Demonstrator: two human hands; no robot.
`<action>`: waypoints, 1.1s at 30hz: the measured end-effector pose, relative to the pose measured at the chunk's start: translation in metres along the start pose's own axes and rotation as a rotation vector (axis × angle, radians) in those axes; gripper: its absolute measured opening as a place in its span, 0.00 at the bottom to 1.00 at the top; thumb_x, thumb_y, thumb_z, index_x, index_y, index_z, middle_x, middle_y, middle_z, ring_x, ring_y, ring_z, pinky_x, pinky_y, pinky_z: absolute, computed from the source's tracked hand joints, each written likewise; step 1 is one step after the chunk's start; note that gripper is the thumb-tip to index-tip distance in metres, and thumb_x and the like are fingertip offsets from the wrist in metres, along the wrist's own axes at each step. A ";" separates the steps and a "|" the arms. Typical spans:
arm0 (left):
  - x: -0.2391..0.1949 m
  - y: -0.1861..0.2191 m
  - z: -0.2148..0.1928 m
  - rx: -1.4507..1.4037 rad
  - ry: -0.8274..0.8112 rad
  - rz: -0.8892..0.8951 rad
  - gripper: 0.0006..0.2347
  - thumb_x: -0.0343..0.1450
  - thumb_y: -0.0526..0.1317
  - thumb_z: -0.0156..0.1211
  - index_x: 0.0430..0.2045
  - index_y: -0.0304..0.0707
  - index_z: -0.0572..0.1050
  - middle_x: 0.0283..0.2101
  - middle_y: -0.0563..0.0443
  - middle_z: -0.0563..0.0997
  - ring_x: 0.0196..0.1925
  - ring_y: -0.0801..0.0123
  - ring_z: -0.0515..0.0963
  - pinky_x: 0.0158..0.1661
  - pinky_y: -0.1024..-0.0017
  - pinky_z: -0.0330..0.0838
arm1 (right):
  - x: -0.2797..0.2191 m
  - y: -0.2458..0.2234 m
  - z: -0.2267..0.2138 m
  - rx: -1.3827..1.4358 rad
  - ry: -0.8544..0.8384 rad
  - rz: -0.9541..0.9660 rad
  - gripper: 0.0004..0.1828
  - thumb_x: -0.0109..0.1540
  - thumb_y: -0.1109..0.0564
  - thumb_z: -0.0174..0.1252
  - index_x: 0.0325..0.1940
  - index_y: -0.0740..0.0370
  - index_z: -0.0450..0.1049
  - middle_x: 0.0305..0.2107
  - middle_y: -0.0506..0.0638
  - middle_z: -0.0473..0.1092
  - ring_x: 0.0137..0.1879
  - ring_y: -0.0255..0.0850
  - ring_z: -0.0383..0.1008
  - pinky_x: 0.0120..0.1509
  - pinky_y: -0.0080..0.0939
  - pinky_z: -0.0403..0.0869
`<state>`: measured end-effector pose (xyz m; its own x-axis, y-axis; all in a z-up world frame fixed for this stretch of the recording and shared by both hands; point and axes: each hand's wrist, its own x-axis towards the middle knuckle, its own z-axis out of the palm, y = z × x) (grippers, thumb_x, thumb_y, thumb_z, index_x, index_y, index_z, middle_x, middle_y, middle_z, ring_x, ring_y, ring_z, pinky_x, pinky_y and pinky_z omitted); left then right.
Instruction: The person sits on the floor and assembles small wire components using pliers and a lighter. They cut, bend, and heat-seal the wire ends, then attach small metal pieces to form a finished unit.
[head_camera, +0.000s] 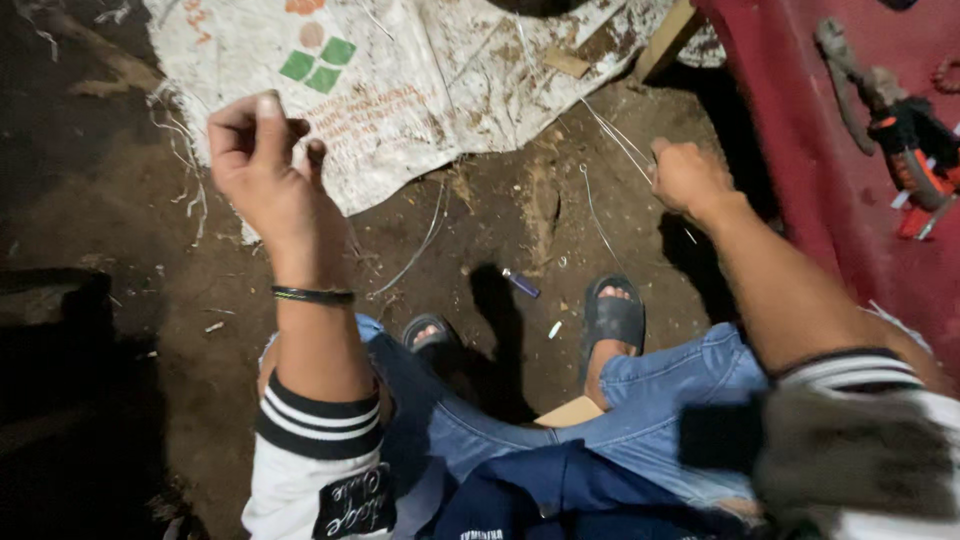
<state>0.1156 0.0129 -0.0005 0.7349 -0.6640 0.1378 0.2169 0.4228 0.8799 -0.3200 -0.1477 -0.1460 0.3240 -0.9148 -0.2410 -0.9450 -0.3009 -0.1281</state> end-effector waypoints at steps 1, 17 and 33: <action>-0.002 0.003 -0.002 -0.006 -0.002 -0.007 0.06 0.78 0.35 0.63 0.34 0.40 0.72 0.33 0.57 0.75 0.35 0.75 0.75 0.34 0.75 0.70 | 0.005 0.013 0.025 -0.059 -0.036 0.043 0.12 0.64 0.59 0.52 0.51 0.62 0.72 0.42 0.70 0.75 0.48 0.67 0.76 0.52 0.62 0.74; -0.019 0.013 0.008 0.039 -0.108 -0.060 0.04 0.79 0.35 0.62 0.38 0.36 0.73 0.35 0.53 0.76 0.35 0.75 0.75 0.34 0.77 0.71 | -0.017 0.016 0.234 0.091 0.054 0.287 0.21 0.61 0.48 0.63 0.55 0.58 0.76 0.59 0.60 0.67 0.69 0.58 0.61 0.71 0.61 0.63; -0.029 0.025 0.010 0.039 -0.068 -0.102 0.04 0.77 0.35 0.62 0.37 0.36 0.73 0.36 0.55 0.75 0.36 0.78 0.74 0.36 0.78 0.69 | 0.028 -0.003 0.241 0.183 0.109 0.339 0.15 0.63 0.46 0.62 0.50 0.54 0.77 0.47 0.63 0.74 0.55 0.64 0.73 0.59 0.66 0.70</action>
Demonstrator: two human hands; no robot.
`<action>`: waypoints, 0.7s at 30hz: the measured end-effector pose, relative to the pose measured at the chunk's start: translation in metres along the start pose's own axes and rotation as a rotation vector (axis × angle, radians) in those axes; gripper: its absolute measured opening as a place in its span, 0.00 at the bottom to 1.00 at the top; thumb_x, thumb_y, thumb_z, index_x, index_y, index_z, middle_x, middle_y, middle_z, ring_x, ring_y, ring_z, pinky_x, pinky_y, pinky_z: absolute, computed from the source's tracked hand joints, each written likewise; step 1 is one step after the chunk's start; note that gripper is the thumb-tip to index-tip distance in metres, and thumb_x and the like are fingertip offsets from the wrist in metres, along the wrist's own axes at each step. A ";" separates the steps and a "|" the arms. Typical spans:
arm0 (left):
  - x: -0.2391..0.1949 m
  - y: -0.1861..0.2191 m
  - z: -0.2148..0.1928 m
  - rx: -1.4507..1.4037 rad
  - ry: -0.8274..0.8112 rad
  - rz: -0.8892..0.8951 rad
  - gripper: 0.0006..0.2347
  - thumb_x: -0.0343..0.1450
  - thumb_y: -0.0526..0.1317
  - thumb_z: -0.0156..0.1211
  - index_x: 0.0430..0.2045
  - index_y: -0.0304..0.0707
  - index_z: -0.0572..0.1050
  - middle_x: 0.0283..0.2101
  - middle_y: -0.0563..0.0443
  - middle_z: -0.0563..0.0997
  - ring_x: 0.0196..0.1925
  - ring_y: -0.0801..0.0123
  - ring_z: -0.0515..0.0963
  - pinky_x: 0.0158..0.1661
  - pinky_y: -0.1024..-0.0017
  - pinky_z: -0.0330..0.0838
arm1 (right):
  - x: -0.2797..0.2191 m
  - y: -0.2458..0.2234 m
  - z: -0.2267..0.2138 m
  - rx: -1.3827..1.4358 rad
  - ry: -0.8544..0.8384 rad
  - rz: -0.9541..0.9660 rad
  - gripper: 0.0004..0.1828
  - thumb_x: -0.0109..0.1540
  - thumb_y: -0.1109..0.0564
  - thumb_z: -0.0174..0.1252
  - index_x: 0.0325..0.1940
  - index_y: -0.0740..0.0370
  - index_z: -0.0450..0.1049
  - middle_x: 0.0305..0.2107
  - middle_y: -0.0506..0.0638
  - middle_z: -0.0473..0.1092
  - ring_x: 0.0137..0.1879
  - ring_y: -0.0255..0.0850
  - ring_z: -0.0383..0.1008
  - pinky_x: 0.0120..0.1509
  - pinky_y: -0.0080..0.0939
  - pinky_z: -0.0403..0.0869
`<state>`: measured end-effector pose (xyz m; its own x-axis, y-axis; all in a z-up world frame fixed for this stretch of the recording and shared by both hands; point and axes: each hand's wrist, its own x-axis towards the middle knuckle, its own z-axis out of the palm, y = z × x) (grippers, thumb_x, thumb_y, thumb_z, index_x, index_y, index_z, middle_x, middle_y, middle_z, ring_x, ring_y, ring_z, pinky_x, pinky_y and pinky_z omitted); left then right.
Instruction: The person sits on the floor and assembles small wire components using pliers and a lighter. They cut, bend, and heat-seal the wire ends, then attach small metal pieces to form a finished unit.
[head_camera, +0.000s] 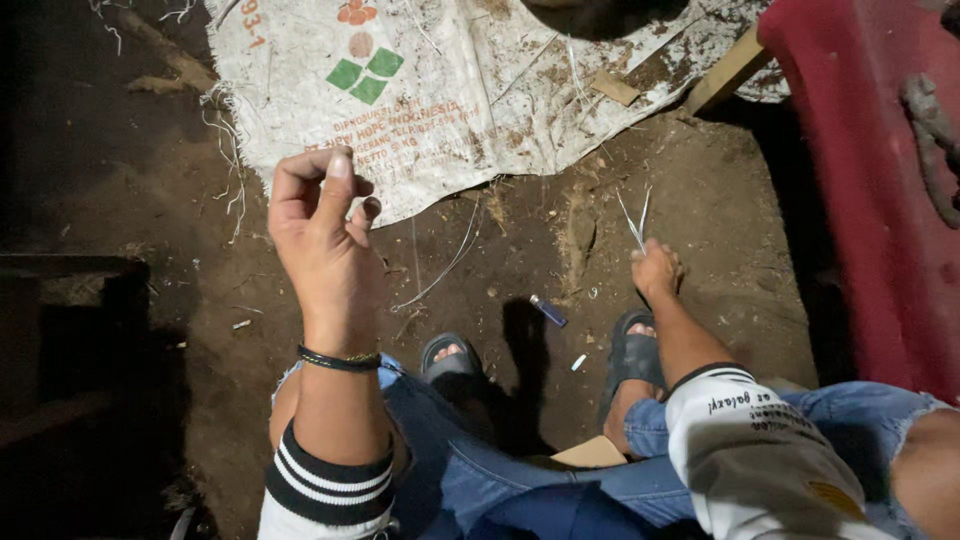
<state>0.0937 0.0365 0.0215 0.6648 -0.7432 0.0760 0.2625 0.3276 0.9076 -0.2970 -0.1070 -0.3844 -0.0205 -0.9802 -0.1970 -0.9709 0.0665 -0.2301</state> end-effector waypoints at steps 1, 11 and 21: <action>0.001 0.000 -0.001 -0.001 0.003 0.001 0.04 0.77 0.35 0.62 0.37 0.36 0.73 0.36 0.55 0.75 0.35 0.77 0.74 0.35 0.78 0.69 | 0.001 -0.004 -0.002 0.124 0.049 -0.023 0.14 0.65 0.49 0.62 0.51 0.57 0.74 0.44 0.63 0.74 0.52 0.63 0.73 0.54 0.64 0.70; 0.010 -0.008 0.002 -0.022 -0.034 0.022 0.05 0.76 0.36 0.62 0.36 0.36 0.73 0.35 0.56 0.75 0.34 0.78 0.74 0.34 0.78 0.70 | 0.025 -0.120 -0.135 1.267 0.005 -0.297 0.08 0.72 0.60 0.51 0.54 0.64 0.71 0.29 0.49 0.72 0.29 0.32 0.68 0.35 0.32 0.68; 0.012 -0.006 -0.007 -0.044 -0.034 0.013 0.05 0.76 0.37 0.63 0.36 0.37 0.73 0.36 0.56 0.76 0.35 0.77 0.75 0.35 0.77 0.72 | -0.044 -0.187 -0.293 1.775 -0.465 -0.553 0.10 0.72 0.61 0.53 0.56 0.68 0.71 0.38 0.55 0.76 0.40 0.40 0.78 0.48 0.36 0.77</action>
<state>0.1056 0.0298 0.0144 0.6444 -0.7578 0.1018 0.2854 0.3620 0.8874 -0.1845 -0.1310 -0.0532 0.5080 -0.8560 0.0954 0.4831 0.1915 -0.8544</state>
